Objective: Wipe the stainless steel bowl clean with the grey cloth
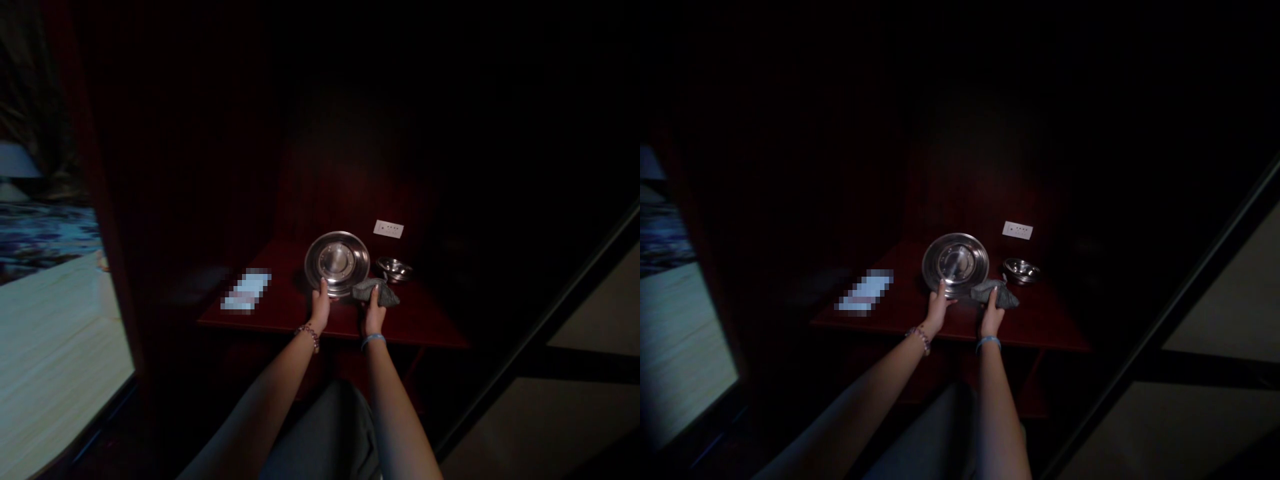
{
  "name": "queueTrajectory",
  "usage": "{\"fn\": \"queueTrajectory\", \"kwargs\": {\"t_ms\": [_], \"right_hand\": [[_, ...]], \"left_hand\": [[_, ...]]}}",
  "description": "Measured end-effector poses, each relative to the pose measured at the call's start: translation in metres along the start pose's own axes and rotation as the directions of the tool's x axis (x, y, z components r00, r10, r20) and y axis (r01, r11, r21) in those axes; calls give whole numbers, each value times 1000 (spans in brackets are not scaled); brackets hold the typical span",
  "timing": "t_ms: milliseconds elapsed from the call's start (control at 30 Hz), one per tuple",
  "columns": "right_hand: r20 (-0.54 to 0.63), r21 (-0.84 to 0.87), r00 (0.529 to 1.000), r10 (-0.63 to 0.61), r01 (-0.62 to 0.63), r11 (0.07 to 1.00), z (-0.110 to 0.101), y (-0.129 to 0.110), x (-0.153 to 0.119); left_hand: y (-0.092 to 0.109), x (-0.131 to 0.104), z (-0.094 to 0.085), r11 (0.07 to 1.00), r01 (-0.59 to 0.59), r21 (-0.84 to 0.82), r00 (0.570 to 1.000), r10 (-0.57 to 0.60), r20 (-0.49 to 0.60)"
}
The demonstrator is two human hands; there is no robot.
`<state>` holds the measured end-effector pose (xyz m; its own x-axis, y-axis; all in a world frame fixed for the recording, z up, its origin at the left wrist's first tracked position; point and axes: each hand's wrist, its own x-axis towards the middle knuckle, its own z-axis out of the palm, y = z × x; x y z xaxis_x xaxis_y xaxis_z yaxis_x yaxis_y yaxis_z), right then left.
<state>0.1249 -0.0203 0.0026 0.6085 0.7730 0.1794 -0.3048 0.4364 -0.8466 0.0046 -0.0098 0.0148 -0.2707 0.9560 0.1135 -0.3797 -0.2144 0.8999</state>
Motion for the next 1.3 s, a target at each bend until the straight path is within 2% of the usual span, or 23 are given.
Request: {"fn": "queueTrajectory", "kwargs": {"t_ms": [100, 233, 367, 533, 700, 1000, 1300], "right_hand": [[32, -14, 999, -18, 18, 1000, 0, 0, 0], [120, -100, 989, -81, 93, 991, 0, 2, 1], [149, -105, 986, -69, 85, 991, -1, 6, 2], [224, -92, 974, -24, 46, 995, 0, 10, 2], [263, -120, 965, 12, 20, 993, 1, 9, 1], [249, -195, 968, 34, 16, 981, 1, 5, 1], [275, -170, 962, 7, 42, 985, 2, 4, 0]], "left_hand": [[-1, 0, 0, 1000, -9, 22, 1000, 9, -2], [1, -2, 3, 999, -2, 43, 997, -2, 82], [2, -4, 5, 996, 5, 86, 988, -18, 152], [-2, -1, 5, 992, -113, 53, 974, 100, 205], [-4, 3, 5, 989, -112, 94, 977, 93, 190], [-5, 4, 4, 993, -83, 78, 988, 72, 134], [-10, 7, 4, 991, -110, 81, 987, 99, 130]]}}
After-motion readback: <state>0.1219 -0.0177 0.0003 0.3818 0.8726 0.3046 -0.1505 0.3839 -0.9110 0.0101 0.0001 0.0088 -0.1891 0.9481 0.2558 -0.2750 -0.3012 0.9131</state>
